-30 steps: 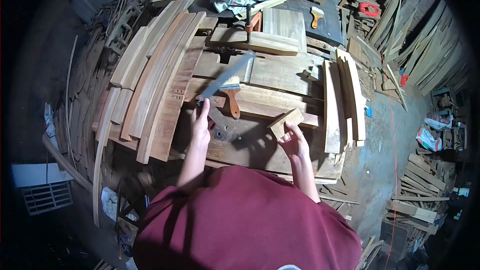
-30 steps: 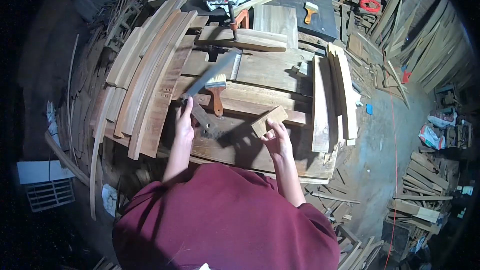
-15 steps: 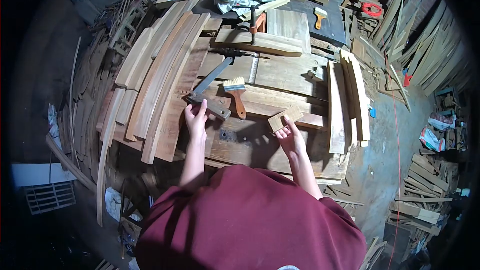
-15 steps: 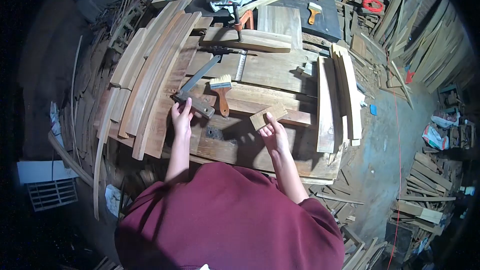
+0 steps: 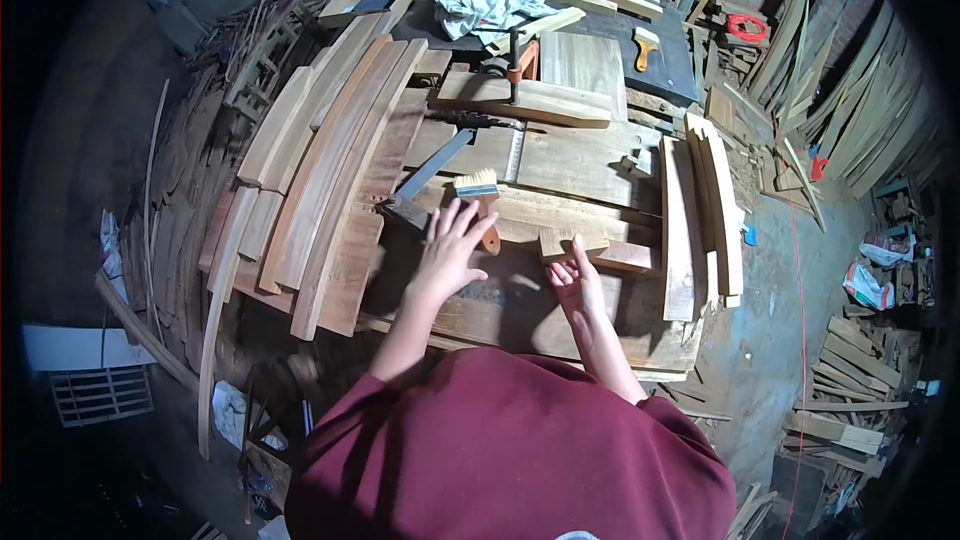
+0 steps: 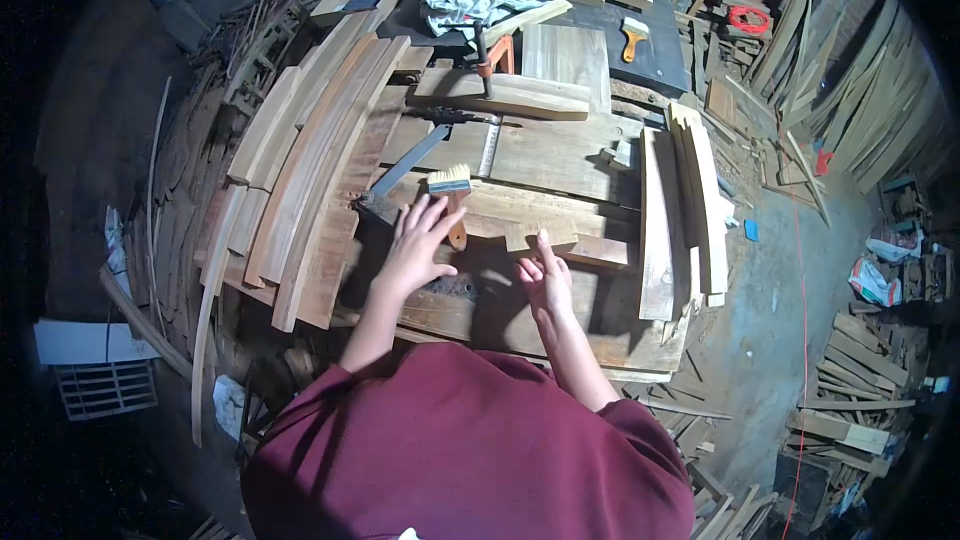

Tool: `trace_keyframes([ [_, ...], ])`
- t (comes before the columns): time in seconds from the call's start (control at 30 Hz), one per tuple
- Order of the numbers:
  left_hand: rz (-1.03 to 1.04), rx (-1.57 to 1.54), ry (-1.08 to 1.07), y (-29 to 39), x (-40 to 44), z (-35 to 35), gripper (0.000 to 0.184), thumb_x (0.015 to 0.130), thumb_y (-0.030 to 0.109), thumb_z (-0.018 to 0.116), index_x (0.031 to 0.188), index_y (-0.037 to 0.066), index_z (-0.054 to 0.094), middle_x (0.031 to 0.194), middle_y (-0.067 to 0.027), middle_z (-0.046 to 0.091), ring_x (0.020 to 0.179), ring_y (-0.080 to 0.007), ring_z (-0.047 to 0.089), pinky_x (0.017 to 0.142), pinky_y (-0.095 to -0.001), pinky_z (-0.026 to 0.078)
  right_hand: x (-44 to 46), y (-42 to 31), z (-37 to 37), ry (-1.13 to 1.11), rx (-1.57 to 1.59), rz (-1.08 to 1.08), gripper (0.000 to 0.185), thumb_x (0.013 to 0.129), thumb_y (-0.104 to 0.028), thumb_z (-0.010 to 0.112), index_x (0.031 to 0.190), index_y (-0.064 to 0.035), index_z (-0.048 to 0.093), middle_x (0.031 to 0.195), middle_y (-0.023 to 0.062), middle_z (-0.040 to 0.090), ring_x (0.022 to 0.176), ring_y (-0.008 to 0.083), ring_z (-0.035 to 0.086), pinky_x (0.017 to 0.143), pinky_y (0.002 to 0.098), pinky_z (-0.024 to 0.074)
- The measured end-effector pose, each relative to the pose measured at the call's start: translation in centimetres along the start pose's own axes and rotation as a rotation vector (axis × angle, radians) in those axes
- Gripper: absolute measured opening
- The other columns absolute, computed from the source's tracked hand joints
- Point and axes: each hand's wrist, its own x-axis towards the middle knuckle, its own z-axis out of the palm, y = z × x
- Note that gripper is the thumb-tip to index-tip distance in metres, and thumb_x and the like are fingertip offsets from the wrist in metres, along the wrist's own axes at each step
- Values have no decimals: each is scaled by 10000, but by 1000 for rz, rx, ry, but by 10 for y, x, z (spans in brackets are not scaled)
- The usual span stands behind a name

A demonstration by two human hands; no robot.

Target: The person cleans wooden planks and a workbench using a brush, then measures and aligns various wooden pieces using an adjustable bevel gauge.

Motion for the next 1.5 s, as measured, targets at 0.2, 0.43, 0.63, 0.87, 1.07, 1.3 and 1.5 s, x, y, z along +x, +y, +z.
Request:
trace_keyframes([
  [0.2,107,73,144,-17,15,32,467,682,21,660,1110,205,630,1279,-140,497,1199,-287,456,1081,-487,217,-24,-8,8,-36,-166,76,497,779,-318,722,1042,4,450,985,154,548,800,197,627,694,321,521],
  [0.43,27,-141,231,-20,-9,2,478,701,13,643,1114,255,636,1217,-87,563,1174,-273,488,1068,-527,210,-31,-22,-26,167,-788,-985,378,669,-119,814,768,-48,457,694,-16,436,615,67,379,552,207,337],
  [0.63,-26,-448,340,-29,-24,-23,439,743,4,612,1137,196,624,1157,-120,597,1049,-284,583,965,-446,394,-21,-71,-8,-14,-1372,-1302,680,576,-268,837,1115,-32,497,1006,133,535,977,282,499,800,361,432],
  [0.87,-324,-1116,719,-54,-8,-27,245,930,163,510,1069,-28,575,998,-91,627,727,-172,656,600,-232,531,-11,-45,0,-67,-1270,-1090,460,607,-224,812,913,-19,537,830,139,557,756,301,550,675,373,457],
  [1.07,-346,-1268,717,-28,16,-51,170,847,137,645,960,32,577,841,-46,610,647,-108,607,599,-202,488,-12,-11,16,-50,-1171,-1077,449,642,-231,787,928,-2,529,826,150,543,781,329,551,676,390,456],
  [1.3,-292,-1331,242,6,58,-15,189,819,172,677,899,15,610,782,-36,623,568,-87,586,508,-208,464,-12,-4,3,-79,-1156,-1097,446,631,-116,763,1007,10,557,873,143,584,810,271,596,726,343,486],
  [1.5,-133,-339,509,4,69,-49,336,815,309,633,682,2,603,611,-204,586,551,-333,601,481,-382,447,-17,-12,9,-128,-1095,-1068,451,644,-134,778,1023,8,580,897,145,616,810,249,623,722,329,503],
])
